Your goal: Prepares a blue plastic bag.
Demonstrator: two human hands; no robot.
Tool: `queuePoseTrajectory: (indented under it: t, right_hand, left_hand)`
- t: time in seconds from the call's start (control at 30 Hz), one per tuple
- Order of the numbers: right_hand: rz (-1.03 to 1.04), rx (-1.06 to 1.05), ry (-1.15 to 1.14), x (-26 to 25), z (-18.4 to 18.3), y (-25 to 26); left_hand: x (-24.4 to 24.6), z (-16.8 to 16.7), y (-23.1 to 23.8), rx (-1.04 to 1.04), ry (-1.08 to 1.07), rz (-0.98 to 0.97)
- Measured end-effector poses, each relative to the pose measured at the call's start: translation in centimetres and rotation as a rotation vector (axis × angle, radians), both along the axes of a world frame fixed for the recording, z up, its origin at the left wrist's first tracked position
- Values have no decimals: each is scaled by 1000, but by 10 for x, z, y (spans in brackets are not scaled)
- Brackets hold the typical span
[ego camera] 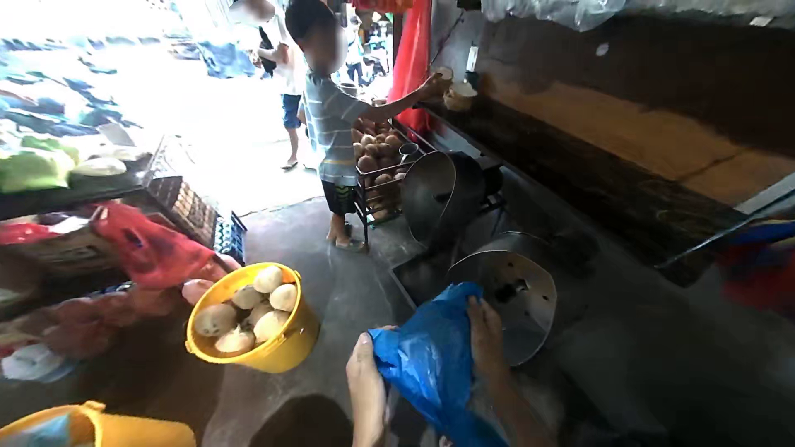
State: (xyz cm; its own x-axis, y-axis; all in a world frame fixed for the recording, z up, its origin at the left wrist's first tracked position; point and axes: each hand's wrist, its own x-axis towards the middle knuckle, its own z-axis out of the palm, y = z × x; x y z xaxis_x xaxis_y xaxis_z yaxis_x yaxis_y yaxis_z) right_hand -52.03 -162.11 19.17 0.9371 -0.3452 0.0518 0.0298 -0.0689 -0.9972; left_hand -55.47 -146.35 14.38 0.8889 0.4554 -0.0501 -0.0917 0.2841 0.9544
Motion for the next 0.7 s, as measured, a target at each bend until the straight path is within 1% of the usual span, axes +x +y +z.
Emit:
queuePoseTrajectory:
  t: [0.07, 0.1, 0.13, 0.2, 0.23, 0.27, 0.33, 0.37, 0.4, 0.43, 0.47, 0.5, 0.63, 0.7]
  right_hand:
    - [16, -59, -5, 10, -5, -7]
    - [36, -100, -16, 14, -9, -11]
    - [51, -133, -20, 17, -13, -15]
    - [72, -174, -25, 27, -19, -21]
    - [87, -189, -29, 36, -22, -24]
    - [115, -202, -30, 45, -23, -27]
    - [191, -227, -6, 62, -25, -33]
    - [226, -239, -7, 75, -25, -35]
    - [251, -250, -20, 87, -28, -38]
    - [272, -255, -42, 97, -31, -42]
    - [280, -258, -65, 108, -33, -48]
    - [282, -254, -79, 121, -36, -54]
    - [286, -246, -60, 166, -53, -61]
    - [314, -243, -48, 184, -54, -59]
  left_hand:
    - [18, -17, 21, -72, 72, -62]
    - [28, -26, 29, -52, 76, -66]
    - [38, -31, 36, 14, 64, -40]
    - [60, -27, 48, 263, -18, -1]
    - [71, -18, 51, 399, -98, -55]
    - [81, -9, 52, 510, -175, -183]
    - [104, 6, 47, 646, -250, -622]
    - [122, 12, 42, 682, -245, -821]
    - [140, 17, 35, 710, -173, -968]
    - [156, 21, 28, 749, -63, -1068]
    - [172, 25, 23, 787, 19, -1129]
    - [189, 26, 21, 809, 46, -1146]
    - [236, 30, 35, 850, 35, -1165]
    - [255, 33, 37, 869, 55, -1185]
